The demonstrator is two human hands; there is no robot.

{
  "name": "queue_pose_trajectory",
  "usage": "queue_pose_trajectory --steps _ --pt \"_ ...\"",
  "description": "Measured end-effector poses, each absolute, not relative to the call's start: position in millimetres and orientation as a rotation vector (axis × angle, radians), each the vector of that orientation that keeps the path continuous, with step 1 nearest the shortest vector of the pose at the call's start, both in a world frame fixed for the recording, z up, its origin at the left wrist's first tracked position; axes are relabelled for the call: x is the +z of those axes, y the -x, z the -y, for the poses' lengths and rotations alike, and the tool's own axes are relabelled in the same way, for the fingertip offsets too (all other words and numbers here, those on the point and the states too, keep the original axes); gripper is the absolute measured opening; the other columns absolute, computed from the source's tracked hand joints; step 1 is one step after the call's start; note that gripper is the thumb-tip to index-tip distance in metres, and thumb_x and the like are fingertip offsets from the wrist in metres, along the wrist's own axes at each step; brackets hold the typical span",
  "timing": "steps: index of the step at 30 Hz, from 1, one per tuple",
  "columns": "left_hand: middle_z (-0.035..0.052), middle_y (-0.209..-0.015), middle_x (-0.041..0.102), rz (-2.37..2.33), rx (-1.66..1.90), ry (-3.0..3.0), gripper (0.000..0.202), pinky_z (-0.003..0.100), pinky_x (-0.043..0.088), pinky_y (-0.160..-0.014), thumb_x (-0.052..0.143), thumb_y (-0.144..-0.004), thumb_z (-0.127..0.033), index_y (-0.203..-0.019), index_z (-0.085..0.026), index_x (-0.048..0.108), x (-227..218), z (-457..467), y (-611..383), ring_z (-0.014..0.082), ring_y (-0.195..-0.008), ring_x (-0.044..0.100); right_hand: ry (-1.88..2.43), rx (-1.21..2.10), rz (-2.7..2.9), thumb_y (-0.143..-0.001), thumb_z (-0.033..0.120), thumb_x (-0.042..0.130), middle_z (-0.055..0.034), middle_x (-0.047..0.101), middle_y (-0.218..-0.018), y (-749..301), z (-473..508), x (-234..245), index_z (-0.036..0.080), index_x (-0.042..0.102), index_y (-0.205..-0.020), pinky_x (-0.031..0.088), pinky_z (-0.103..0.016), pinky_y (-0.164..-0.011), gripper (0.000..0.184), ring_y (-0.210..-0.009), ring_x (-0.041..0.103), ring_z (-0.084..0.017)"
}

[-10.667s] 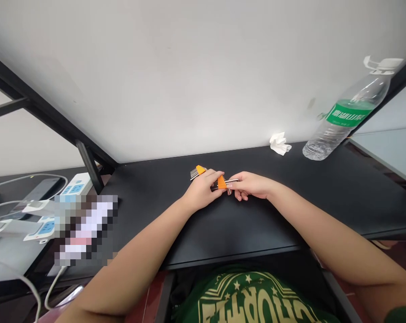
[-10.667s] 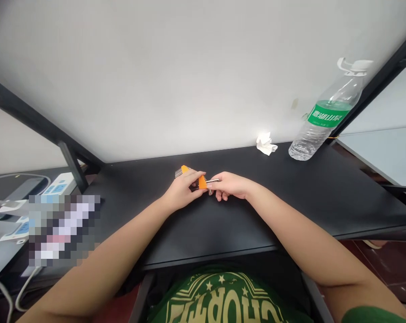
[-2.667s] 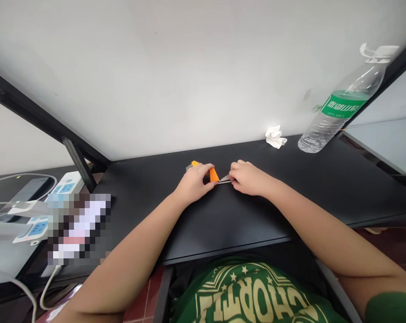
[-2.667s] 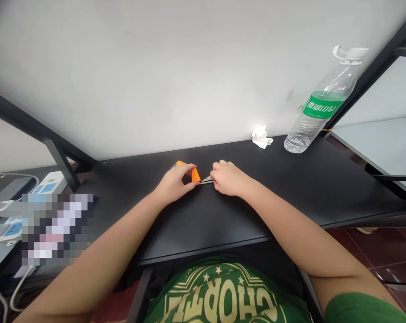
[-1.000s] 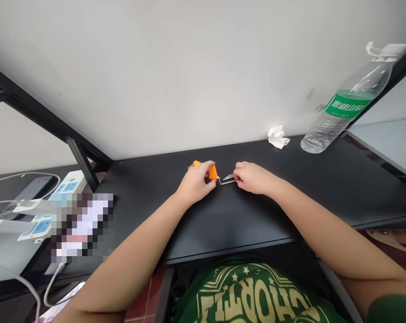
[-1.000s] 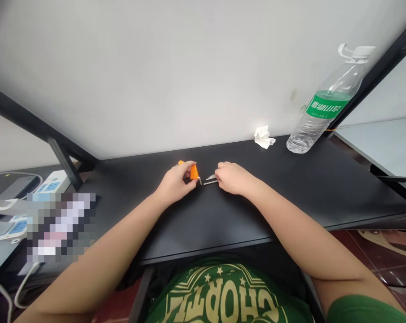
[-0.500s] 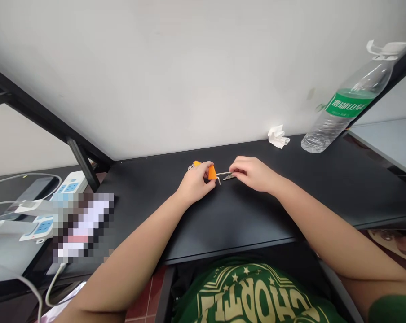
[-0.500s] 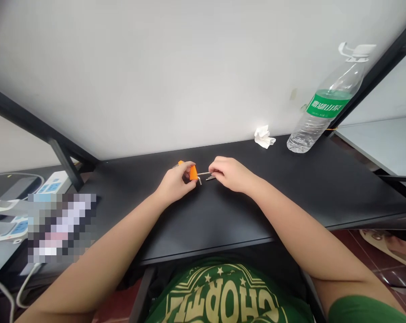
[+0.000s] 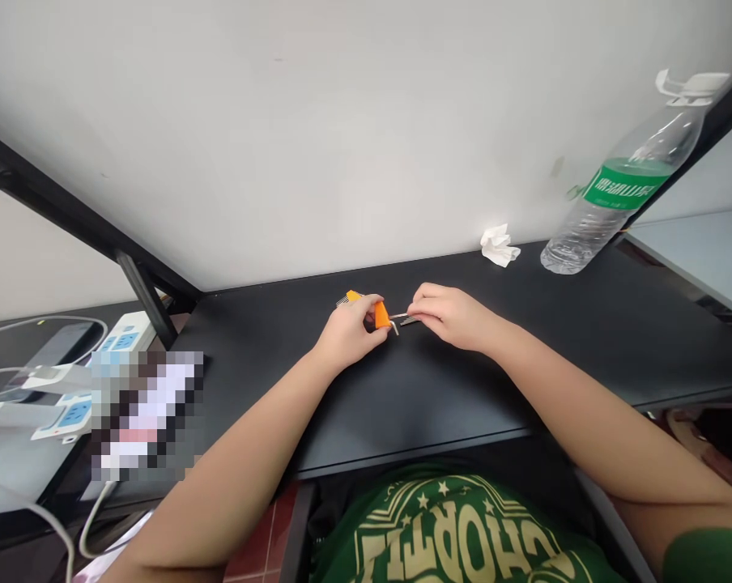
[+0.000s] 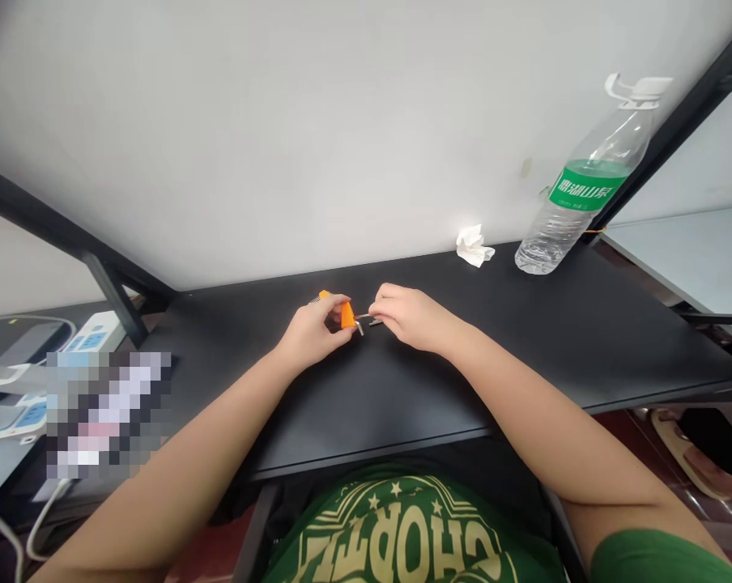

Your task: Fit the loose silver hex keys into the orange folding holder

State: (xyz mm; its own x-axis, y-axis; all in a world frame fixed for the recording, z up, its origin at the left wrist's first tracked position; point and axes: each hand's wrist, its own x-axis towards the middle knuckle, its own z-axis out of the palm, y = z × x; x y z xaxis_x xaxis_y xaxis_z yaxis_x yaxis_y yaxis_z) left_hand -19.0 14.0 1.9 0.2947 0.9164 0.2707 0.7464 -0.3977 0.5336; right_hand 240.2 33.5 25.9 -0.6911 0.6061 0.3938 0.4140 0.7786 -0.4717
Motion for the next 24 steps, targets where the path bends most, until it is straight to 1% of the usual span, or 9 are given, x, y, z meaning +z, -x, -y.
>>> queue_pose_trajectory --steps 4,7,9,11,12,14,17,20,24 --pt "0.0032 -0.107 0.075 -1.424 0.800 -2.298 0.049 0.036 0.060 -0.087 0.075 -0.080 -0.033 -0.127 -0.023 0.063 2 -11 15 0.0214 -0.095 0.071 0.771 0.542 2.422 -0.101 0.015 0.052 -0.0077 0.067 -0.104 -234 -32 24 0.021 0.074 -0.101 0.051 -0.033 -0.076 0.023 -0.084 0.064 -0.019" --pt "0.0037 -0.108 0.075 -1.379 0.767 -2.397 0.043 0.038 0.058 -0.089 0.072 -0.082 -0.031 -0.123 -0.024 0.064 6 -7 9 0.0232 -0.098 0.070 0.799 0.776 2.352 -0.096 0.011 0.055 -0.0053 0.069 -0.101 -224 -27 22 0.021 0.072 -0.101 0.053 -0.034 -0.081 0.020 -0.087 0.066 -0.018" --pt "0.0039 -0.106 0.075 -1.363 0.734 -2.465 0.037 0.040 0.057 -0.091 0.070 -0.083 -0.029 -0.119 -0.023 0.065 9 -6 7 0.0242 -0.098 0.069 0.883 0.996 2.255 -0.094 0.012 0.055 -0.0020 0.070 -0.095 -218 -26 21 0.022 0.068 -0.105 0.053 -0.032 -0.078 0.019 -0.082 0.067 -0.016" --pt "0.0041 -0.104 0.075 -1.374 0.722 -2.488 0.036 0.041 0.057 -0.092 0.070 -0.083 -0.029 -0.119 -0.022 0.065 11 -6 7 0.0246 -0.098 0.069 0.994 1.126 2.174 -0.095 0.019 0.058 0.0005 0.070 -0.091 -217 -27 20 0.022 0.064 -0.106 0.053 -0.030 -0.074 0.014 -0.078 0.066 -0.016" --pt "0.0043 -0.105 0.075 -1.389 0.728 -2.482 0.038 0.041 0.057 -0.092 0.071 -0.083 -0.029 -0.120 -0.022 0.064 10 -6 8 0.0245 -0.098 0.070 1.042 1.114 2.168 -0.095 0.022 0.059 0.0006 0.070 -0.090 -219 -29 20 0.022 0.064 -0.105 0.052 -0.030 -0.072 0.011 -0.078 0.065 -0.016" --pt "0.0044 -0.109 0.075 -1.415 0.748 -2.457 0.043 0.040 0.057 -0.093 0.072 -0.083 -0.030 -0.124 -0.023 0.063 8 -8 11 0.0240 -0.099 0.070 1.118 0.932 2.240 -0.096 0.023 0.060 -0.0012 0.069 -0.092 -226 -35 20 0.021 0.065 -0.098 0.049 -0.030 -0.073 0.006 -0.079 0.064 -0.016" --pt "0.0040 -0.110 0.076 -1.430 0.781 -2.430 0.047 0.038 0.058 -0.092 0.073 -0.084 -0.031 -0.128 -0.024 0.061 4 -11 16 0.0230 -0.100 0.071 1.205 0.572 2.469 -0.094 0.017 0.059 -0.0059 0.066 -0.102 -239 -45 19 0.020 0.070 -0.091 0.046 -0.031 -0.075 0.012 -0.082 0.062 -0.017" --pt "0.0035 -0.107 0.076 -1.441 0.790 -2.427 0.047 0.038 0.058 -0.091 0.073 -0.084 -0.031 -0.128 -0.024 0.062 1 -12 18 0.0229 -0.099 0.071 1.297 0.445 2.645 -0.094 0.015 0.059 -0.0081 0.065 -0.103 -245 -49 17 0.020 0.072 -0.093 0.044 -0.031 -0.073 0.014 -0.088 0.063 -0.020" --pt "0.0029 -0.107 0.076 -1.443 0.766 -2.423 0.046 0.038 0.058 -0.092 0.073 -0.084 -0.031 -0.128 -0.024 0.061 2 -12 16 0.0232 -0.099 0.071 1.310 0.315 2.766 -0.092 0.013 0.057 -0.0094 0.064 -0.096 -240 -44 17 0.019 0.066 -0.082 0.042 -0.032 -0.070 0.014 -0.087 0.061 -0.022"
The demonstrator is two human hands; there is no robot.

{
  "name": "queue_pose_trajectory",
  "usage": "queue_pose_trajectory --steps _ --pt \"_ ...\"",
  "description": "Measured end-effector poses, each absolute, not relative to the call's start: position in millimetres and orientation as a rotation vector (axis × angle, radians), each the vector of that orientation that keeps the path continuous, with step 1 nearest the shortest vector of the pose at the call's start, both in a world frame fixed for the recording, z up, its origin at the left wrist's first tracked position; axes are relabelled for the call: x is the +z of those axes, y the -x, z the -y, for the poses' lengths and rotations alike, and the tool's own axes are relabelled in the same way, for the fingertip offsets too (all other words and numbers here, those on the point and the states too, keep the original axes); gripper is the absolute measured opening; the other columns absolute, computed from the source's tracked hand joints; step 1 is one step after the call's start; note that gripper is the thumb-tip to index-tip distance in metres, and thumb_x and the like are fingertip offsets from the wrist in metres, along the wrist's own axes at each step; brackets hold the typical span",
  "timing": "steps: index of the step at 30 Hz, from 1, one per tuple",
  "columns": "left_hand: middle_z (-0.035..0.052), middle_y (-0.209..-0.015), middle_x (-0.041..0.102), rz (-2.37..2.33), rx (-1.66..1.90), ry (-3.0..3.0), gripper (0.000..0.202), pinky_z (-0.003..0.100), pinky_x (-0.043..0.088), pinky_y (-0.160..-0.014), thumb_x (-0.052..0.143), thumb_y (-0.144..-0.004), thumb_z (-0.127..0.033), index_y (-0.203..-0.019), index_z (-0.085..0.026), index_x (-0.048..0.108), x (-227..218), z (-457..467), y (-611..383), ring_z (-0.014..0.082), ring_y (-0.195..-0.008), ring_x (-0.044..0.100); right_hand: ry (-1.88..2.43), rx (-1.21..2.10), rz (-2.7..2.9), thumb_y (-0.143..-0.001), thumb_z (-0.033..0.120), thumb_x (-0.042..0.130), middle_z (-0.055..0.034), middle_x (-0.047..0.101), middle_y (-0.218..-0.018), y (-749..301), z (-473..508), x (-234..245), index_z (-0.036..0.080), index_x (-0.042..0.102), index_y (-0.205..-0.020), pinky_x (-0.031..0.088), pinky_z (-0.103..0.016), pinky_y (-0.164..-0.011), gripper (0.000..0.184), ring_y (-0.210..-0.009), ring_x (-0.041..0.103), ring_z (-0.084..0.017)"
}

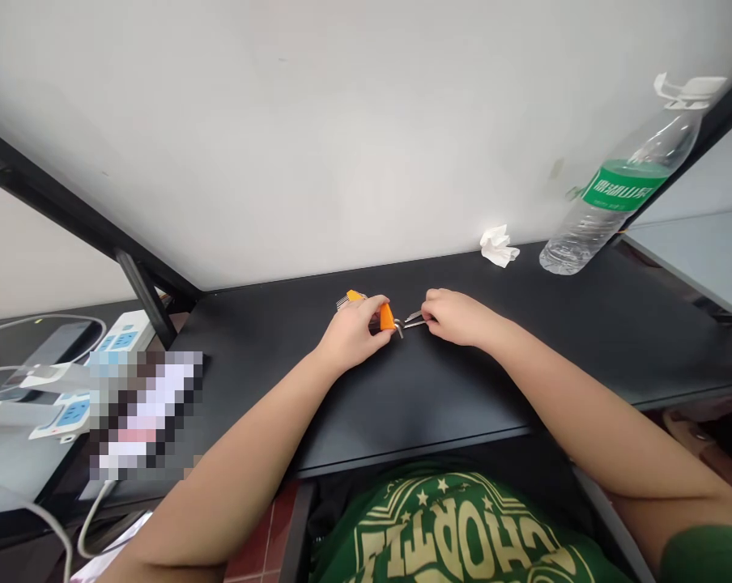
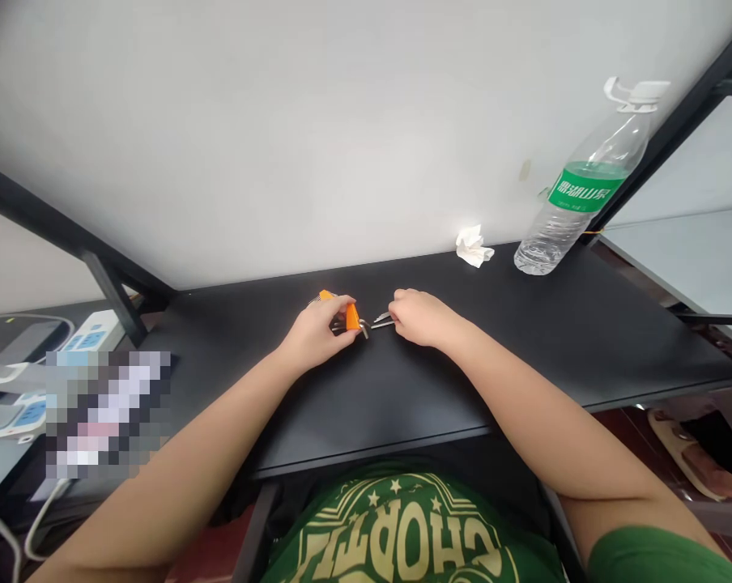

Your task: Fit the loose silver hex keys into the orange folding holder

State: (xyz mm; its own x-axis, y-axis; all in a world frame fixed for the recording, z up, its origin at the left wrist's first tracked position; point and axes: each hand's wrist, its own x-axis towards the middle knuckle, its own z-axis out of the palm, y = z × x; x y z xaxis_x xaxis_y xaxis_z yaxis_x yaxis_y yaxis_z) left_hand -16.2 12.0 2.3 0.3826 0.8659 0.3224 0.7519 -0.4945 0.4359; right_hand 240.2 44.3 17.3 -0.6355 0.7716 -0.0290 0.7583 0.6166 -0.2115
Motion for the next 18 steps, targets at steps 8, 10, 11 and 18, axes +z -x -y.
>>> queue_pose_trajectory --steps 8,10,11,18 --pt "0.0038 -0.111 0.076 -1.469 0.686 -2.430 0.047 0.041 0.058 -0.094 0.072 -0.083 -0.030 -0.129 -0.026 0.061 0.4 -15.2 18.3 0.0243 -0.100 0.072 1.246 0.581 2.598 -0.088 0.011 0.060 -0.0028 0.065 -0.089 -239.7 -40.0 24.5 0.021 0.061 -0.085 0.039 -0.028 -0.063 0.010 -0.073 0.057 -0.016" --pt "0.0044 -0.112 0.076 -1.478 0.687 -2.428 0.047 0.040 0.058 -0.094 0.072 -0.083 -0.030 -0.129 -0.025 0.061 0.4 -15.6 18.6 0.0244 -0.101 0.072 1.130 0.638 2.488 -0.092 0.012 0.058 -0.0025 0.066 -0.091 -241.1 -41.3 25.4 0.021 0.064 -0.090 0.043 -0.028 -0.068 0.011 -0.077 0.059 -0.016" --pt "0.0046 -0.112 0.076 -1.480 0.690 -2.426 0.047 0.040 0.058 -0.095 0.072 -0.083 -0.030 -0.129 -0.025 0.061 0.6 -15.5 18.5 0.0244 -0.101 0.072 1.081 0.648 2.441 -0.093 0.013 0.057 -0.0028 0.066 -0.092 -241.4 -41.5 25.7 0.021 0.066 -0.091 0.044 -0.028 -0.070 0.012 -0.078 0.060 -0.016" --pt "0.0037 -0.112 0.076 -1.489 0.677 -2.419 0.046 0.041 0.058 -0.095 0.072 -0.083 -0.031 -0.128 -0.026 0.062 2.9 -13.9 17.3 0.0248 -0.102 0.071 0.848 0.572 2.399 -0.098 0.012 0.053 -0.0057 0.068 -0.096 -238.7 -38.5 25.2 0.020 0.072 -0.093 0.048 -0.031 -0.074 0.021 -0.081 0.062 -0.017"
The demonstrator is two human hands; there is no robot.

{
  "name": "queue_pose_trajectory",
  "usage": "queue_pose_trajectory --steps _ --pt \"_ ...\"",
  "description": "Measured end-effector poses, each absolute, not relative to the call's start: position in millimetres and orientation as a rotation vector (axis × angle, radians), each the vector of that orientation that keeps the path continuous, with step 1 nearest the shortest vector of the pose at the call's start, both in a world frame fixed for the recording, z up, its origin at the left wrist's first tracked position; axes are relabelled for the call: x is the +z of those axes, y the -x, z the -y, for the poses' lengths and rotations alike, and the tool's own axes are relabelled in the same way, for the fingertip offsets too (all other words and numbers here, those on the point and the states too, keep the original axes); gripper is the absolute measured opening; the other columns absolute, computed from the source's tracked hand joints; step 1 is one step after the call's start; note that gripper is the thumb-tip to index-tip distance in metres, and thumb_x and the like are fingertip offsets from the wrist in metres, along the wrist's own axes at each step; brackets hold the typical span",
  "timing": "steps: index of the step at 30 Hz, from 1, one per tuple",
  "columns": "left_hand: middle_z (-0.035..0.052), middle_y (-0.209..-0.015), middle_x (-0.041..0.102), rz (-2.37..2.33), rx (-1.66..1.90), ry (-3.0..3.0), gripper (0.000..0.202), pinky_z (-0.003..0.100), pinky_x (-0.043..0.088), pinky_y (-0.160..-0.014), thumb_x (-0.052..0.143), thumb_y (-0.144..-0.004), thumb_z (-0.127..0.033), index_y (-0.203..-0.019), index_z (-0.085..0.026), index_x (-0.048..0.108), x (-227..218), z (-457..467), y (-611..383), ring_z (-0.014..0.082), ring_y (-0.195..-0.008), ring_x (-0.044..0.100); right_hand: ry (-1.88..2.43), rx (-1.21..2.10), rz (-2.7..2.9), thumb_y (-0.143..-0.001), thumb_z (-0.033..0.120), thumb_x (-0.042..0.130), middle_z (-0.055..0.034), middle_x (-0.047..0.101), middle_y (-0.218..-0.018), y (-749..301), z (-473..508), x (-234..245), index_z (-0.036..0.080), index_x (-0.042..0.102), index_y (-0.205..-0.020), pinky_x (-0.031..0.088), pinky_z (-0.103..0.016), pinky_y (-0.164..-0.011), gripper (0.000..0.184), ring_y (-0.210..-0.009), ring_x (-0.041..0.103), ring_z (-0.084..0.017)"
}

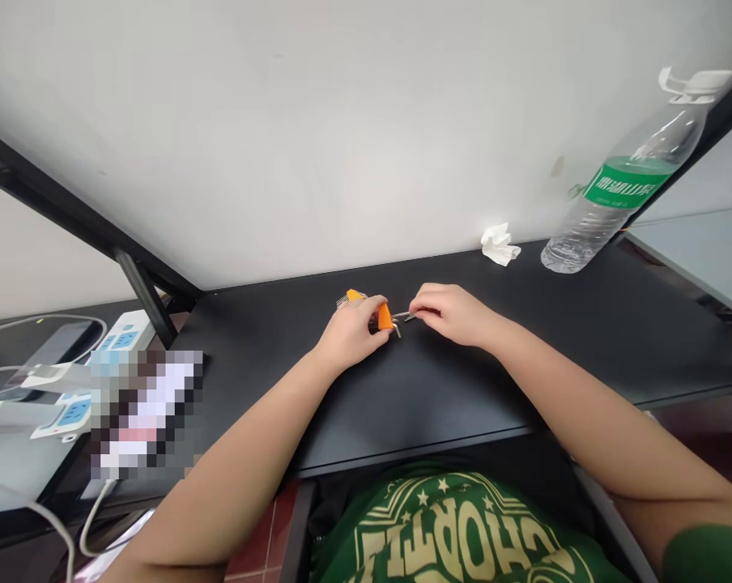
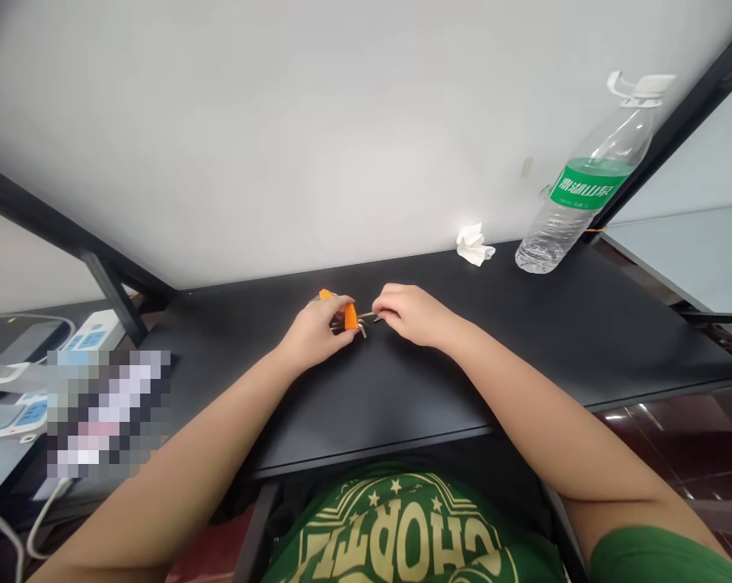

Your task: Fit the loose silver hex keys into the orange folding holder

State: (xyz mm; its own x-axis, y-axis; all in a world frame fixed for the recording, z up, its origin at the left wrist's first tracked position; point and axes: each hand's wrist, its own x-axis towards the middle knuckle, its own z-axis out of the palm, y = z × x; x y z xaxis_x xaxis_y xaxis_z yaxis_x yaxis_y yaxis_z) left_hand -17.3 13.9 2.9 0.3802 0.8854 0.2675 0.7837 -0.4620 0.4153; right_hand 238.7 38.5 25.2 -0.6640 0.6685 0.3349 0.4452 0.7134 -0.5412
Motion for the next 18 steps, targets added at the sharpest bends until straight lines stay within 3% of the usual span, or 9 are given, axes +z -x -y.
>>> queue_pose_trajectory --steps 7,18 --pt "0.0044 -0.108 0.076 -1.481 0.683 -2.433 0.045 0.044 0.059 -0.093 0.072 -0.083 -0.032 -0.127 -0.025 0.063 1.7 -13.5 17.6 0.0265 -0.101 0.071 0.822 0.423 2.465 -0.101 0.013 0.046 -0.0082 0.067 -0.104 -238.3 -32.2 26.6 0.021 0.075 -0.103 0.049 -0.031 -0.073 0.031 -0.080 0.062 -0.018" --pt "0.0030 -0.106 0.076 -1.458 0.724 -2.352 0.047 0.037 0.062 -0.087 0.073 -0.081 -0.034 -0.126 -0.026 0.065 3.3 -10.8 16.6 0.0232 -0.098 0.072 0.762 0.381 2.455 -0.102 0.013 0.045 -0.0079 0.067 -0.104 -241.3 -31.9 26.5 0.019 0.077 -0.104 0.047 -0.030 -0.070 0.033 -0.079 0.061 -0.016"
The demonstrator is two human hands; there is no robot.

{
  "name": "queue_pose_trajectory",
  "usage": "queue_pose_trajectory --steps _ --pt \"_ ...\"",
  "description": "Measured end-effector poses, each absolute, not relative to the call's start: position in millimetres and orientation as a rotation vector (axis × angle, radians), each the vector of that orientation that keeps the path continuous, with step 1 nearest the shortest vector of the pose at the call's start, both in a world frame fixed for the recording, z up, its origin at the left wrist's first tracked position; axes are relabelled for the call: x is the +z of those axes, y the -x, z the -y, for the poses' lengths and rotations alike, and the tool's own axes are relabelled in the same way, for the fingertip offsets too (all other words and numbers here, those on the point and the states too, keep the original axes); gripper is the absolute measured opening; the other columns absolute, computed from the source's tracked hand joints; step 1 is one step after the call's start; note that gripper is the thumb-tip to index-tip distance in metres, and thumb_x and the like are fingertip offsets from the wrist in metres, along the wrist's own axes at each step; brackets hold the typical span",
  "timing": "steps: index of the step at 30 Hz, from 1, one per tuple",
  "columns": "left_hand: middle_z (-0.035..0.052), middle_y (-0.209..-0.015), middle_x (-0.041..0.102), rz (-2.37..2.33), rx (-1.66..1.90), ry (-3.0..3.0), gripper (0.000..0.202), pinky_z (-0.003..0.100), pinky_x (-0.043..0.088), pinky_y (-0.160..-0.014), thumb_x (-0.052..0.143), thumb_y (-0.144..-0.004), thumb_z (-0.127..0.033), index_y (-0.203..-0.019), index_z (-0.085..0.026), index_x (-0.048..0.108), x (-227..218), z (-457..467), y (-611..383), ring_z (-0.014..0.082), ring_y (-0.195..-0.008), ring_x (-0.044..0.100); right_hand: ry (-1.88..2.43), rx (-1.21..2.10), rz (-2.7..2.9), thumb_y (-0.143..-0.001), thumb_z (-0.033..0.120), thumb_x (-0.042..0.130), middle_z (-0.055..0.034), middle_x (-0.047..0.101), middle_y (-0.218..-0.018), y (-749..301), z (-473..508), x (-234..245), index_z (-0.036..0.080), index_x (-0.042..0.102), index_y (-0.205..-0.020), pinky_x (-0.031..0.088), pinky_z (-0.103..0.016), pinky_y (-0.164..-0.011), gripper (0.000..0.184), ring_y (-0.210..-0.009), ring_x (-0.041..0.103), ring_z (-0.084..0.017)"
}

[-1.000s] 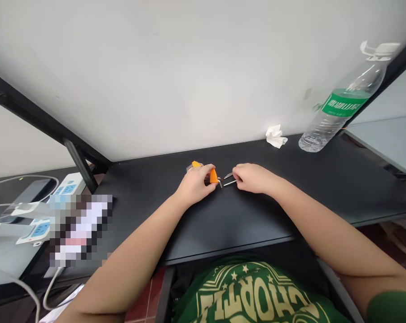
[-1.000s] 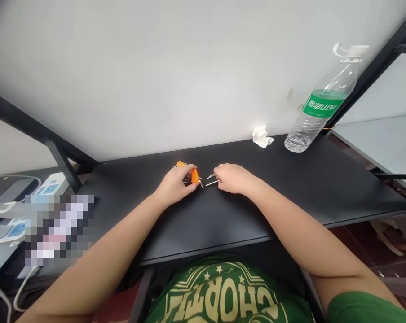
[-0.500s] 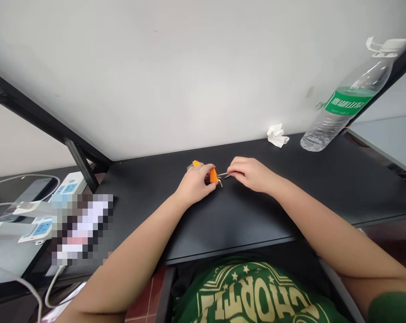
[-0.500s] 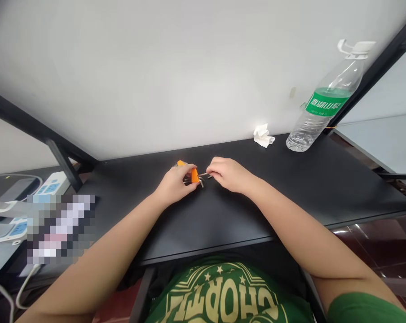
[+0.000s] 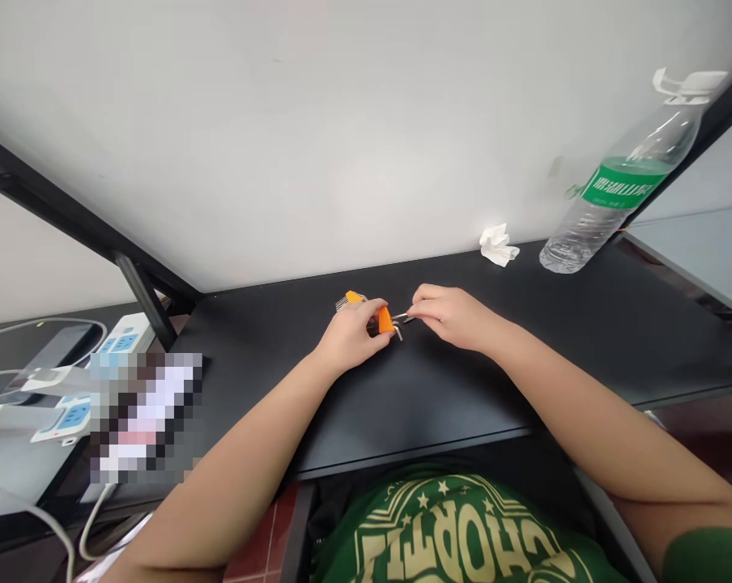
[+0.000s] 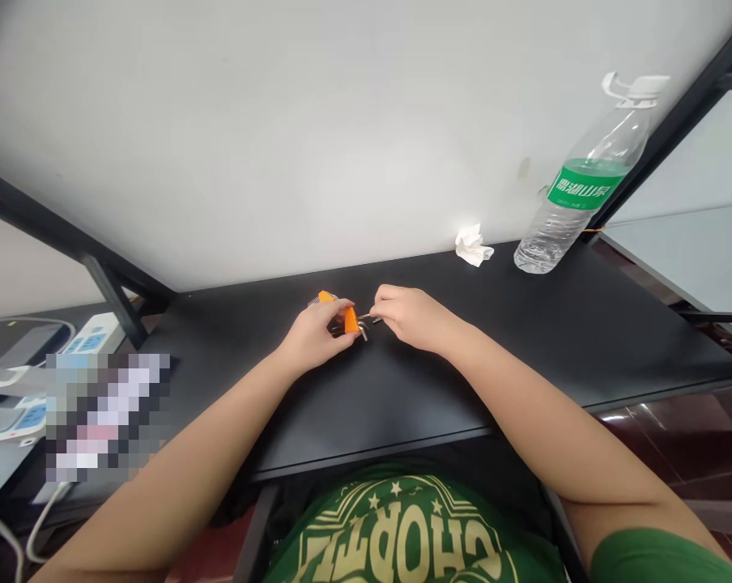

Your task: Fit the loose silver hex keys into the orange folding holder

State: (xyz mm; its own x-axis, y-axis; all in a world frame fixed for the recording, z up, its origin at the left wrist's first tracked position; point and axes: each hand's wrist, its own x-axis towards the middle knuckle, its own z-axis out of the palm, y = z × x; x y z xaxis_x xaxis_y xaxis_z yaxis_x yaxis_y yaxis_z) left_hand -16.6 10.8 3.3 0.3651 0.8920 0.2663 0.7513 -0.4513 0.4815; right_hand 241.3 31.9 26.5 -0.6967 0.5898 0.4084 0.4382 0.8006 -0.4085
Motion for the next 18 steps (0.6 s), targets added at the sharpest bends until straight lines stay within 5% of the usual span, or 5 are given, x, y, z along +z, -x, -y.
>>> queue_pose_trajectory --steps 6,12,18 --pt "0.0033 -0.109 0.075 -1.380 0.749 -2.399 0.045 0.038 0.060 -0.091 0.072 -0.083 -0.033 -0.126 -0.024 0.063 6 -8 13 0.0224 -0.099 0.071 0.786 0.520 2.462 -0.101 0.014 0.048 -0.0078 0.068 -0.106 -232 -26 27 0.021 0.075 -0.105 0.050 -0.032 -0.076 0.029 -0.084 0.063 -0.018" --pt "0.0035 -0.104 0.075 -1.345 0.708 -2.522 0.035 0.041 0.055 -0.095 0.069 -0.084 -0.030 -0.119 -0.025 0.065 12 -5 9 0.0242 -0.097 0.069 0.954 1.066 2.241 -0.095 0.015 0.055 -0.0027 0.071 -0.101 -221 -28 24 0.021 0.067 -0.106 0.054 -0.031 -0.079 0.017 -0.084 0.067 -0.016" --pt "0.0032 -0.107 0.076 -1.441 0.741 -2.447 0.045 0.039 0.057 -0.094 0.073 -0.083 -0.035 -0.126 -0.027 0.064 6 -10 16 0.0255 -0.102 0.071 1.220 0.511 2.504 -0.094 0.015 0.059 -0.0093 0.067 -0.108 -244 -48 19 0.019 0.072 -0.100 0.049 -0.035 -0.083 0.015 -0.095 0.064 -0.022"
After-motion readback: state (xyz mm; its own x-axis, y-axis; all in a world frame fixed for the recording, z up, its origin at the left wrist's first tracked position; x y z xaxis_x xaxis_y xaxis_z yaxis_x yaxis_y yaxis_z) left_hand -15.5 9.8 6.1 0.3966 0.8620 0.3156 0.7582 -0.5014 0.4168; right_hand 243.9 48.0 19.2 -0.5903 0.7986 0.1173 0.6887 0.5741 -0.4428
